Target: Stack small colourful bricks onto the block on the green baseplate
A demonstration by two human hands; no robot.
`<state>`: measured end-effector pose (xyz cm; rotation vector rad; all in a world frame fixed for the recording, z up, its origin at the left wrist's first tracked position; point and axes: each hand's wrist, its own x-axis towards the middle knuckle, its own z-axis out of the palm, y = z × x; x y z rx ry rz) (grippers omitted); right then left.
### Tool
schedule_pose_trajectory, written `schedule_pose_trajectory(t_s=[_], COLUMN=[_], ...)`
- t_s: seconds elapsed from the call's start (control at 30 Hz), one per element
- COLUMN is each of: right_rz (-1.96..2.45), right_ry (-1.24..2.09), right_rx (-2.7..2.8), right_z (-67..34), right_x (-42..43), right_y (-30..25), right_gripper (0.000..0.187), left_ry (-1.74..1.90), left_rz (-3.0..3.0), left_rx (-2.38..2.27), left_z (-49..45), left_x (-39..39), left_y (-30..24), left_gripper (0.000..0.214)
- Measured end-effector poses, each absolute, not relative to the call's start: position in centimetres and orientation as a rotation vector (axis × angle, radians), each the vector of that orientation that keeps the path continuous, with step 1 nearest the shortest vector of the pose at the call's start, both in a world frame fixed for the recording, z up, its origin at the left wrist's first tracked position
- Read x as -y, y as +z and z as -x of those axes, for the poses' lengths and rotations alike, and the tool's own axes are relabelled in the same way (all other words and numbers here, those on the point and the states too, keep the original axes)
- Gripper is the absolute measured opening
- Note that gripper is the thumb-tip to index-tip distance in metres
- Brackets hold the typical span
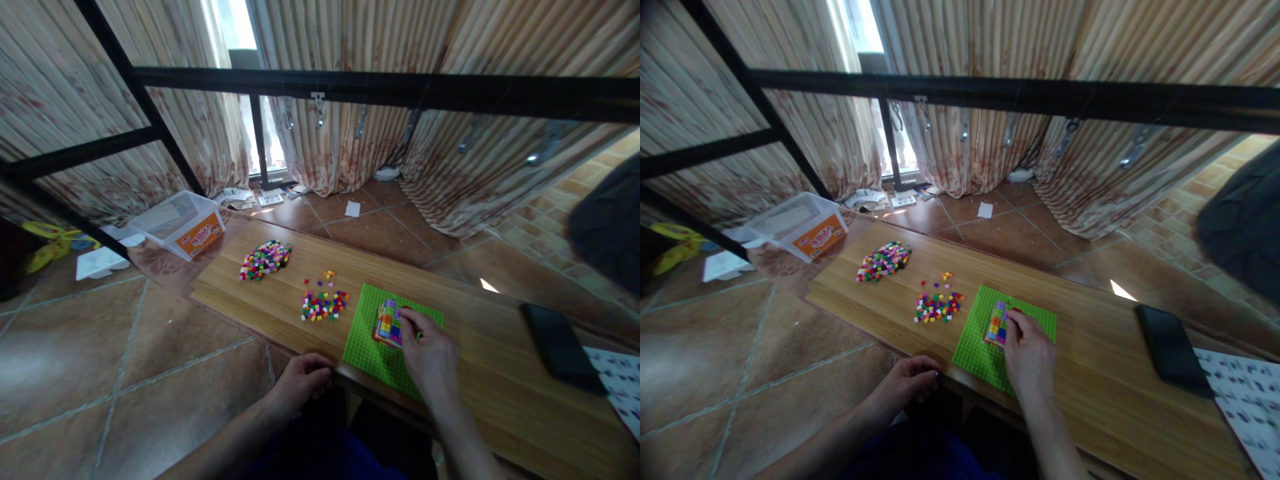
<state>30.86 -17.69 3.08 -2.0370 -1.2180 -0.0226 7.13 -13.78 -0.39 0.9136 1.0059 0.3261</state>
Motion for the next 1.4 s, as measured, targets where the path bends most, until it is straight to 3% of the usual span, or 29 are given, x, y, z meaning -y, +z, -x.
schedule_pose_trajectory(t_s=[0.43, 1.4], right_rz=[1.985, 1.961], right_ry=[-0.291, -0.336], right_rx=[1.401, 1.444], right_z=[-30.8, -30.1], right_x=[17.9, 18.4], right_y=[1.9, 0.6], right_gripper=[0.037, 0.037], left_ry=[0.329, 0.357], left_rz=[-0.924, -0.920], left_rx=[-0.994, -0.985], left_z=[-7.0, -7.1], left_x=[13.8, 14.0], left_y=[-0.7, -0.7], left_gripper=[0.026, 0.029])
